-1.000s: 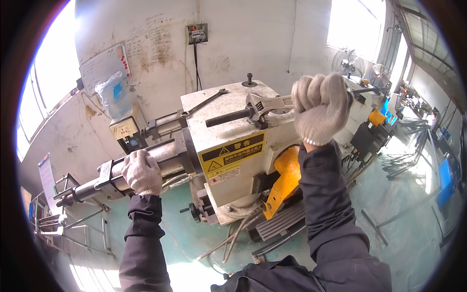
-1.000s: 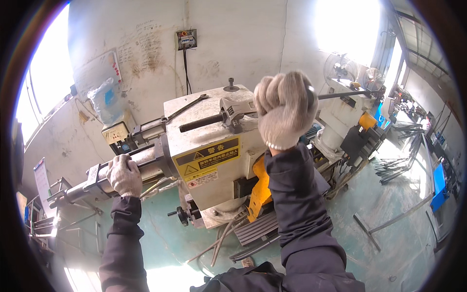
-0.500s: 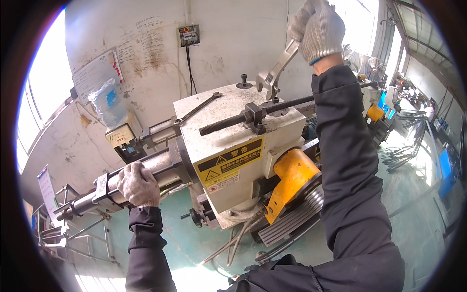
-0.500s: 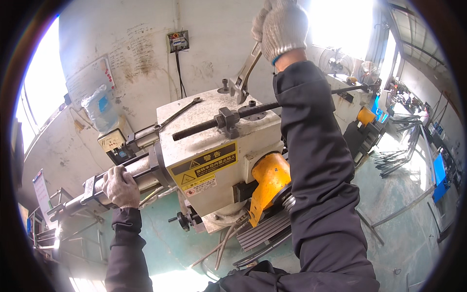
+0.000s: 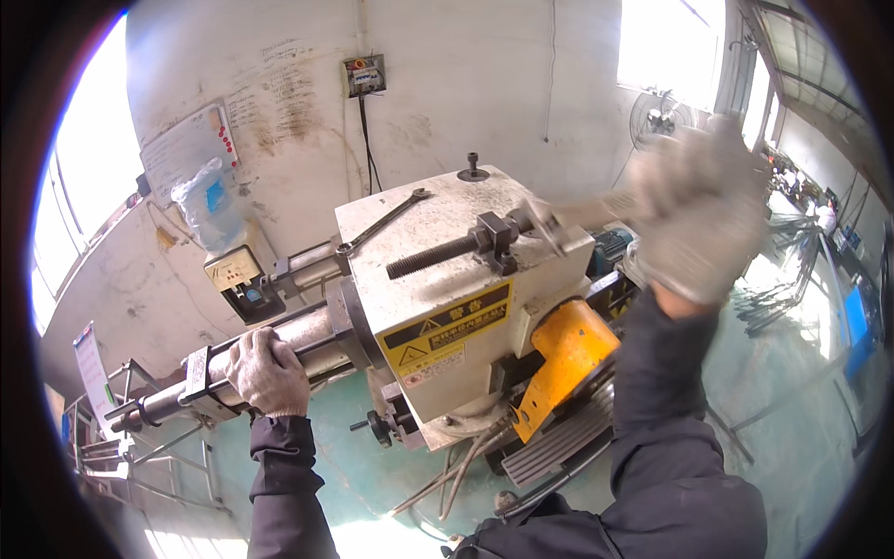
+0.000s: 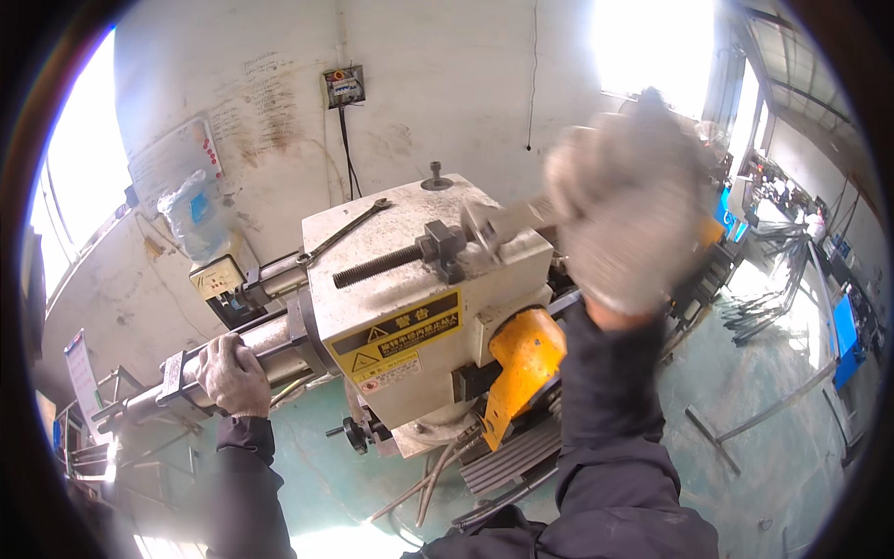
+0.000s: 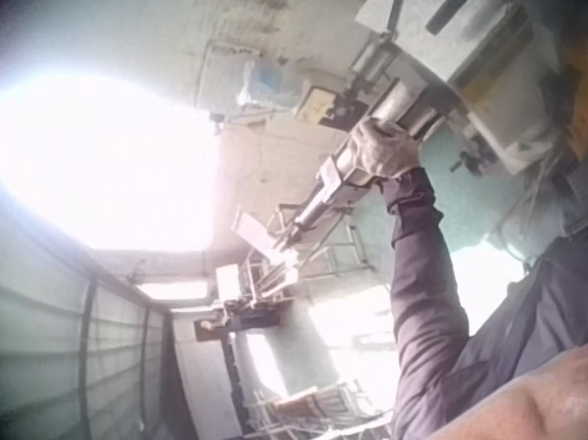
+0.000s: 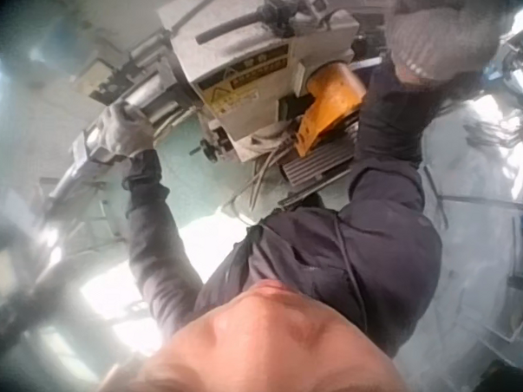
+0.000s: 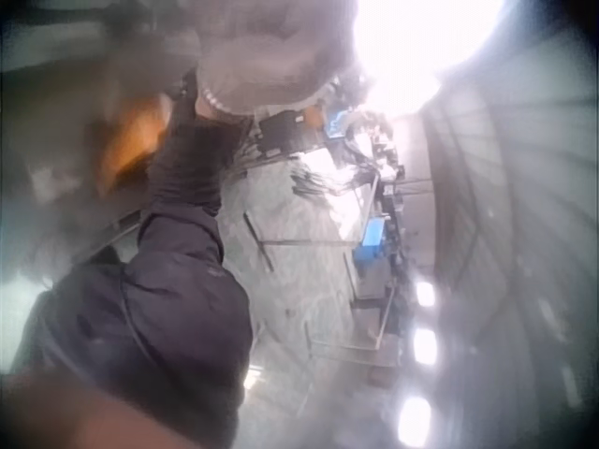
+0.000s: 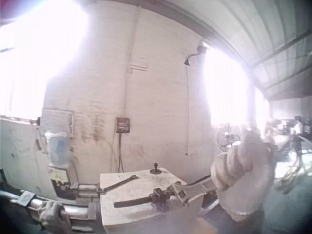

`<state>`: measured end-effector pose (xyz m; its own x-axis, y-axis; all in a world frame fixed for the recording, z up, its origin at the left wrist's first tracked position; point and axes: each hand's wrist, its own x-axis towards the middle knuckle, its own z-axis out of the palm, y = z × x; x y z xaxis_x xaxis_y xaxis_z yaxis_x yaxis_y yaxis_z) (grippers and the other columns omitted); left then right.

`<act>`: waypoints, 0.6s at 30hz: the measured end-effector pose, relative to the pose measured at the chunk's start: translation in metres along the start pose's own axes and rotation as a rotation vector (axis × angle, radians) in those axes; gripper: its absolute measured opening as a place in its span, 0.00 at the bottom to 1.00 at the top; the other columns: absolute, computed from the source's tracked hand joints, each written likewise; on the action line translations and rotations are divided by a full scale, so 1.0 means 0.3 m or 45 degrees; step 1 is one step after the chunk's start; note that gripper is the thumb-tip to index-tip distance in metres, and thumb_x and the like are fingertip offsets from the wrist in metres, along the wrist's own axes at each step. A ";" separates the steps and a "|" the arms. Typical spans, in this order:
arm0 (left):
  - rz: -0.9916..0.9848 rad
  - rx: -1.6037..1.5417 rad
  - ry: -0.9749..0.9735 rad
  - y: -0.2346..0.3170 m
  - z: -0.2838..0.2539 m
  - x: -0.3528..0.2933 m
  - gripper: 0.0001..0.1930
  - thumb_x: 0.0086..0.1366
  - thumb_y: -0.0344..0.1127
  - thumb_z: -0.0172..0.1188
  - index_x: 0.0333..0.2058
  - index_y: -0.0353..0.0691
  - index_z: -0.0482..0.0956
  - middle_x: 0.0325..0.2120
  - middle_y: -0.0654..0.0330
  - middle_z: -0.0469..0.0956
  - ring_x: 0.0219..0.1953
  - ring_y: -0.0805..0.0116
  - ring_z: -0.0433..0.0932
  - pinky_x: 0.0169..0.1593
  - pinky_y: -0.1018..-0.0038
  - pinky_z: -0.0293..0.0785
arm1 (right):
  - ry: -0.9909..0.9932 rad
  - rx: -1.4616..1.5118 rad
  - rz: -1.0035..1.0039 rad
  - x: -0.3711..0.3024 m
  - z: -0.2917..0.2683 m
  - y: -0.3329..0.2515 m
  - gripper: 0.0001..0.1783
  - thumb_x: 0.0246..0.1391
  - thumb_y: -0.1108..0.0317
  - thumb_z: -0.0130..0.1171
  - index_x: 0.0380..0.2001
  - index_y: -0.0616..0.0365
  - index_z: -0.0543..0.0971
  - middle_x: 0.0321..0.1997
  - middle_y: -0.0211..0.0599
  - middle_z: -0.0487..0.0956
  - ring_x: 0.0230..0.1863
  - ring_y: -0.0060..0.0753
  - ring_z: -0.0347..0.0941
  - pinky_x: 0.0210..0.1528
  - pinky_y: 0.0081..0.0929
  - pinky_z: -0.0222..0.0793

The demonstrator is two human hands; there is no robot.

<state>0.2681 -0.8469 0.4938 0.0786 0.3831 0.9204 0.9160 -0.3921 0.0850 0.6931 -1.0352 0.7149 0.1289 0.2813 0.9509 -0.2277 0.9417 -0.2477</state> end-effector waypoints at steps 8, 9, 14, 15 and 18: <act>-0.010 0.009 -0.003 -0.003 0.006 -0.008 0.06 0.68 0.34 0.59 0.39 0.44 0.84 0.39 0.53 0.85 0.48 0.43 0.84 0.55 0.48 0.78 | -0.363 -0.337 -0.253 0.149 -0.049 0.171 0.26 0.88 0.51 0.42 0.29 0.46 0.66 0.24 0.26 0.65 0.20 0.25 0.56 0.24 0.31 0.52; -0.018 0.008 -0.004 -0.003 0.004 -0.009 0.06 0.68 0.34 0.60 0.40 0.44 0.84 0.40 0.53 0.85 0.49 0.43 0.84 0.55 0.48 0.78 | -0.376 -0.824 -0.392 0.158 -0.078 0.255 0.23 0.87 0.54 0.45 0.34 0.53 0.74 0.26 0.26 0.66 0.22 0.27 0.62 0.25 0.32 0.61; -0.040 0.035 -0.027 0.004 -0.003 -0.009 0.06 0.68 0.33 0.61 0.40 0.45 0.85 0.42 0.55 0.87 0.52 0.46 0.84 0.58 0.49 0.77 | -0.693 -1.002 0.087 0.054 0.031 0.658 0.12 0.76 0.64 0.72 0.39 0.62 0.92 0.24 0.36 0.87 0.22 0.17 0.77 0.24 0.27 0.74; -0.060 0.040 -0.051 0.006 -0.005 -0.009 0.06 0.68 0.33 0.60 0.40 0.45 0.86 0.42 0.55 0.87 0.51 0.46 0.84 0.59 0.49 0.76 | -0.852 -1.176 0.292 0.041 0.062 0.677 0.16 0.77 0.58 0.71 0.37 0.60 0.90 0.26 0.43 0.89 0.24 0.26 0.82 0.27 0.33 0.79; -0.068 0.014 -0.051 0.008 -0.009 -0.006 0.06 0.68 0.33 0.61 0.40 0.45 0.86 0.42 0.55 0.87 0.51 0.46 0.84 0.58 0.49 0.76 | -1.301 -1.637 0.757 0.032 0.149 0.689 0.26 0.76 0.43 0.64 0.53 0.55 0.91 0.51 0.57 0.91 0.56 0.62 0.89 0.64 0.50 0.83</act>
<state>0.2690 -0.8509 0.4934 0.0446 0.4364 0.8986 0.9235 -0.3610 0.1295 0.6040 -0.8460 0.6810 -0.4036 0.8700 0.2833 0.8957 0.4389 -0.0716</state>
